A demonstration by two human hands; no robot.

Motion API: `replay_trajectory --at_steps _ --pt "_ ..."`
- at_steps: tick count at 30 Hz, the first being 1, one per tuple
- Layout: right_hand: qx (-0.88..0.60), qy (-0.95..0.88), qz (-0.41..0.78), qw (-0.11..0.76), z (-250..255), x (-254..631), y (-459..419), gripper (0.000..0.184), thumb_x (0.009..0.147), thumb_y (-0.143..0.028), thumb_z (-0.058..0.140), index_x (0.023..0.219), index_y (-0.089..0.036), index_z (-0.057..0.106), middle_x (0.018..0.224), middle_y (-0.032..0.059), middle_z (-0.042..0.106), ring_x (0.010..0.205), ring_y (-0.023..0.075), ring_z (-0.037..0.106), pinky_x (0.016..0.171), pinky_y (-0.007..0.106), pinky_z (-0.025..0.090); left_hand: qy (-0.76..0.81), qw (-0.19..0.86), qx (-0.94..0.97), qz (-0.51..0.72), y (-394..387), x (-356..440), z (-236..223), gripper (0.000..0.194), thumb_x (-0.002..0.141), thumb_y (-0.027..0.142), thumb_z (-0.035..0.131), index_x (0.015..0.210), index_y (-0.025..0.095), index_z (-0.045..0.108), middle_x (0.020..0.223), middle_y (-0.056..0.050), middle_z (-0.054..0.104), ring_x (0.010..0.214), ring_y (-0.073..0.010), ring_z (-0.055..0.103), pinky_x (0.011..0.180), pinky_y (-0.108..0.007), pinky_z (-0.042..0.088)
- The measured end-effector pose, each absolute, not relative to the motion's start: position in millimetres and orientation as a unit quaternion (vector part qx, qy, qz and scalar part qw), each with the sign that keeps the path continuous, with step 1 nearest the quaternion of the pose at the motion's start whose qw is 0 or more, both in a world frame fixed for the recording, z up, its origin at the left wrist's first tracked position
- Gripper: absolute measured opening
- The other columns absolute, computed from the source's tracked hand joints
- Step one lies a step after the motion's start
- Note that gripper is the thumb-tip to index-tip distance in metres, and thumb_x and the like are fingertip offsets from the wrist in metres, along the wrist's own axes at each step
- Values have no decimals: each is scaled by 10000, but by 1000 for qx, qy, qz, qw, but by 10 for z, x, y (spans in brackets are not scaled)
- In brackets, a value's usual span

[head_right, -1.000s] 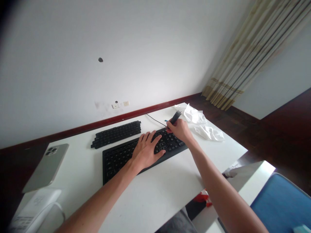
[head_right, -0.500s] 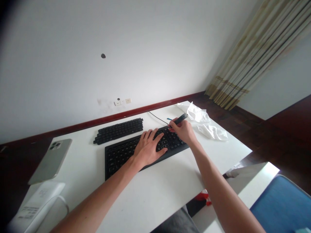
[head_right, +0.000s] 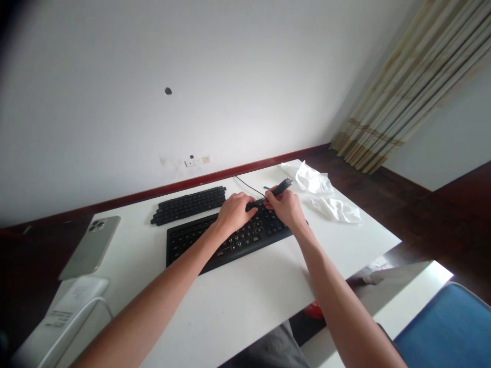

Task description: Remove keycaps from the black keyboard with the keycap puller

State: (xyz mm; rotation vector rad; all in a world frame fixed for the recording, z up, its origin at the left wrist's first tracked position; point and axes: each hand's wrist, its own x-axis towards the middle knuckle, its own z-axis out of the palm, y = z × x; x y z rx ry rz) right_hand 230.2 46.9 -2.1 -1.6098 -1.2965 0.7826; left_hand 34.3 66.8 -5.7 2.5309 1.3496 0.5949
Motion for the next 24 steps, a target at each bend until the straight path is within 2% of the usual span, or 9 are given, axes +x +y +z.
replay_trajectory --at_steps 5,10,12,16,18,21,24 --pt "-658 -507 331 449 63 2252 472 175 911 -348 731 944 -177 749 817 80 814 762 255 821 687 303 693 468 115 856 188 794 515 -63 181 995 334 684 1109 258 803 1096 -66 744 1043 -249 702 916 -344 563" --pt "-657 -520 346 421 155 2263 541 142 894 -327 725 902 -186 745 839 89 821 749 264 815 672 318 681 462 99 854 217 757 563 -126 168 1002 255 634 1045 228 794 1049 -66 747 1041 -252 683 905 -339 557" --pt "-663 -555 322 387 215 2264 590 152 892 -330 709 830 -196 745 794 88 814 729 271 804 649 318 656 465 99 853 214 751 571 -136 170 1000 254 632 1047 223 793 1056 -70 745 1042 -257 678 909 -345 557" --pt "-694 -631 206 280 354 2213 691 291 874 -314 676 601 -213 678 588 75 735 659 263 751 587 296 546 469 104 851 212 750 570 -136 193 1023 275 607 1064 221 788 1077 -72 737 1060 -255 673 947 -348 547" --pt "-702 -643 178 248 407 2172 723 302 868 -301 664 578 -217 667 556 68 716 642 251 729 573 291 500 470 104 850 215 746 566 -138 208 1034 275 589 1052 219 789 1075 -74 734 1058 -249 673 975 -350 538" --pt "-704 -648 168 236 432 2134 718 303 876 -291 649 583 -218 675 560 68 716 641 247 718 580 294 479 471 101 849 217 744 561 -147 220 1039 272 581 1046 217 795 1061 -79 732 1056 -249 671 985 -355 535" --pt "-694 -649 177 255 388 2140 636 311 903 -309 638 610 -217 682 589 71 730 653 256 734 617 304 514 469 104 850 215 751 552 -153 230 1044 290 586 1064 218 803 1055 -83 735 1053 -256 674 966 -363 543"
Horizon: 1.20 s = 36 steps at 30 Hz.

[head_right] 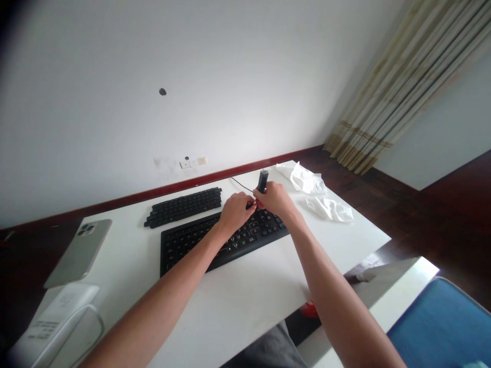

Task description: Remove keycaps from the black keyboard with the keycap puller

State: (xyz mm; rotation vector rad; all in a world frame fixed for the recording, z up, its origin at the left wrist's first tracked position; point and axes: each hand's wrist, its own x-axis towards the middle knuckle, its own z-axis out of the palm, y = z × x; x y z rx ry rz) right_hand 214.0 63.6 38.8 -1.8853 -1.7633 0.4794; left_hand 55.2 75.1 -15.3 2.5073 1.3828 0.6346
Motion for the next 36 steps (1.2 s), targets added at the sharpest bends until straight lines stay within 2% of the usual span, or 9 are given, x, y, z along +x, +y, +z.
replay_trajectory --at_steps 6,12,16,21,27,31,36 --pt "-658 -599 264 372 219 2197 363 197 947 -374 636 863 -220 725 776 47 802 713 248 792 668 301 603 461 115 850 230 756 532 -151 165 1013 311 669 1041 232 811 1034 -66 755 1009 -252 683 929 -357 547" --pt "-658 -616 203 384 96 2200 221 183 951 -401 638 922 -249 735 801 18 809 790 253 803 728 312 602 461 119 846 238 729 544 -146 132 990 255 673 1011 237 803 1053 -57 760 1032 -249 677 929 -346 546" --pt "-659 -610 199 393 75 2223 250 195 947 -404 637 918 -243 742 803 32 811 795 263 804 731 320 613 463 119 844 243 710 538 -82 125 980 255 677 1032 240 789 1075 -56 752 1035 -243 679 931 -344 545" --pt "-649 -580 209 446 182 2288 433 199 931 -389 663 917 -211 751 853 72 827 804 261 817 747 322 647 467 114 836 263 777 432 63 171 996 273 639 1068 237 789 1083 -61 762 1047 -234 691 943 -331 536" --pt "-586 -614 180 496 313 2365 939 237 931 -404 663 898 -182 737 887 94 826 822 242 818 780 318 660 519 115 802 272 985 167 182 147 942 267 700 1018 230 820 1025 -38 801 976 -231 722 889 -321 540" --pt "-565 -599 158 545 158 2453 1183 291 929 -457 664 921 -173 725 918 102 824 870 239 816 847 336 659 564 113 781 242 1102 8 239 139 929 306 723 996 258 835 973 -24 806 917 -218 725 852 -309 536" --pt "-561 -599 175 544 -73 2541 1184 318 931 -488 669 891 -176 720 899 103 820 805 237 810 792 346 669 597 110 765 215 1183 -124 259 118 902 318 740 948 273 839 883 -20 802 856 -220 730 791 -307 537"
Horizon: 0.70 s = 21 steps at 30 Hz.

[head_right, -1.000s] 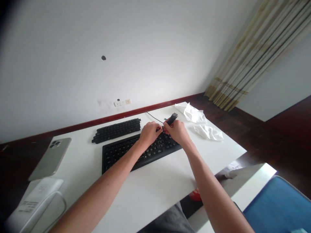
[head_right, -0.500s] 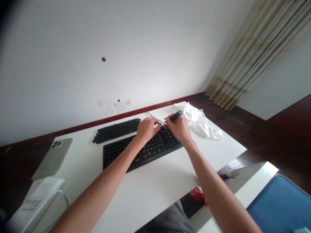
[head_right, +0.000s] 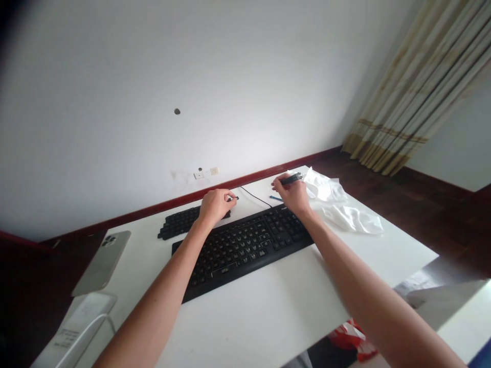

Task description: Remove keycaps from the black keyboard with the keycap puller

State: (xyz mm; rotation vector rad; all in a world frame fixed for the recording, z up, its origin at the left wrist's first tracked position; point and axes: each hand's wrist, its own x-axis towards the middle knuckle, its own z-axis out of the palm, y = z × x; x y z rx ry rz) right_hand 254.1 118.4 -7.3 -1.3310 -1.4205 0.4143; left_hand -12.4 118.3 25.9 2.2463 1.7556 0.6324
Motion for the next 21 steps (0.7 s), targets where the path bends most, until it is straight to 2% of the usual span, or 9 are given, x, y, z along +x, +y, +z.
replay_trajectory --at_steps 4,10,15,21 --pt "-556 -593 197 547 -123 2515 1148 303 952 -470 651 888 -180 712 911 108 818 780 234 810 731 322 669 598 105 769 199 1197 -191 243 103 888 323 753 916 275 841 866 -35 809 895 -239 749 818 -318 539" --pt "-547 -604 224 534 -127 2487 1156 304 944 -471 671 906 -173 718 885 103 819 767 238 813 725 320 672 591 119 766 223 1276 -285 352 109 886 342 757 924 273 833 977 -45 825 1046 -244 754 862 -312 545" --pt "-561 -610 207 520 -95 2514 1138 299 956 -452 654 897 -171 735 873 100 826 751 239 817 717 304 661 579 109 792 160 1520 -177 411 163 912 373 725 976 271 834 939 -45 820 943 -239 756 812 -324 552" --pt "-549 -616 220 521 -114 2499 1144 330 948 -493 669 895 -174 736 871 107 826 729 252 816 694 312 665 567 100 810 114 1724 39 171 82 828 242 762 853 242 840 790 -45 787 883 -242 754 837 -328 558"
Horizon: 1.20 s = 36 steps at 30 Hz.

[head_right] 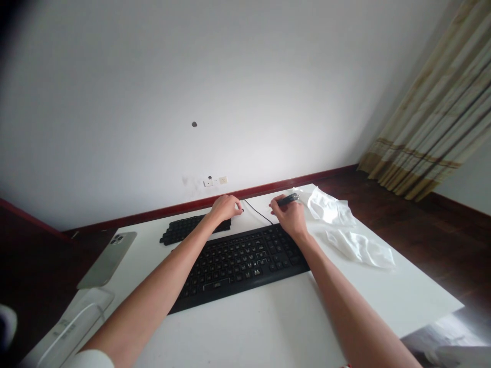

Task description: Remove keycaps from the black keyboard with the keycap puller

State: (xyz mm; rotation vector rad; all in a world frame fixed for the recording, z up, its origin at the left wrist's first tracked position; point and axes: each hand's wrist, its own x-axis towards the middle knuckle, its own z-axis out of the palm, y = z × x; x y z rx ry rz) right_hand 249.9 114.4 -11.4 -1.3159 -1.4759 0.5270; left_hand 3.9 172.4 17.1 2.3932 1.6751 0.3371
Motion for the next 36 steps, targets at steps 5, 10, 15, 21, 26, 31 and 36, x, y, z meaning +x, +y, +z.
replay_trajectory --at_steps 5,10,15,21,26,31,36 --pt "-544 -623 220 518 -121 2483 1140 272 945 -456 673 870 -202 731 869 98 827 707 258 813 658 309 655 570 82 810 115 1751 21 43 145 850 216 721 915 247 847 776 -36 777 892 -245 756 881 -342 561" --pt "-545 -634 212 506 -110 2465 1127 219 950 -403 661 867 -213 733 839 77 823 707 254 812 646 303 631 577 61 806 118 1769 -26 20 174 885 212 689 955 244 844 853 -55 795 993 -259 751 942 -359 554" --pt "-548 -631 210 508 -132 2468 1139 215 941 -403 679 862 -211 736 841 76 822 702 256 807 648 317 629 577 52 806 120 1771 -24 -15 173 901 202 683 965 240 840 917 -66 803 1026 -264 745 959 -373 555" --pt "-541 -624 221 519 -140 2468 1134 262 946 -446 694 863 -202 741 862 88 816 689 250 793 648 334 630 558 59 816 140 1751 -72 66 230 907 294 751 1119 223 802 1106 -77 780 1054 -262 723 949 -373 551" --pt "-511 -552 268 602 -121 2407 1164 365 923 -576 725 890 -213 741 911 89 813 694 213 757 608 311 608 508 90 815 265 1589 -19 469 221 950 345 707 1123 225 774 1075 -63 739 922 -199 687 860 -326 530" --pt "-411 -380 450 696 -11 2304 1122 387 879 -644 761 1084 -318 733 1169 22 804 1004 219 766 794 315 620 450 238 819 264 990 403 664 230 950 331 634 1131 252 752 806 4 714 726 -171 646 699 -289 472" --pt "-359 -335 546 679 67 2108 949 389 900 -666 730 1146 -365 723 1195 3 804 1214 255 720 1063 408 551 399 287 847 202 604 738 498 501 885 230 619 1384 247 584 839 -11 724 736 -204 674 711 -300 491"
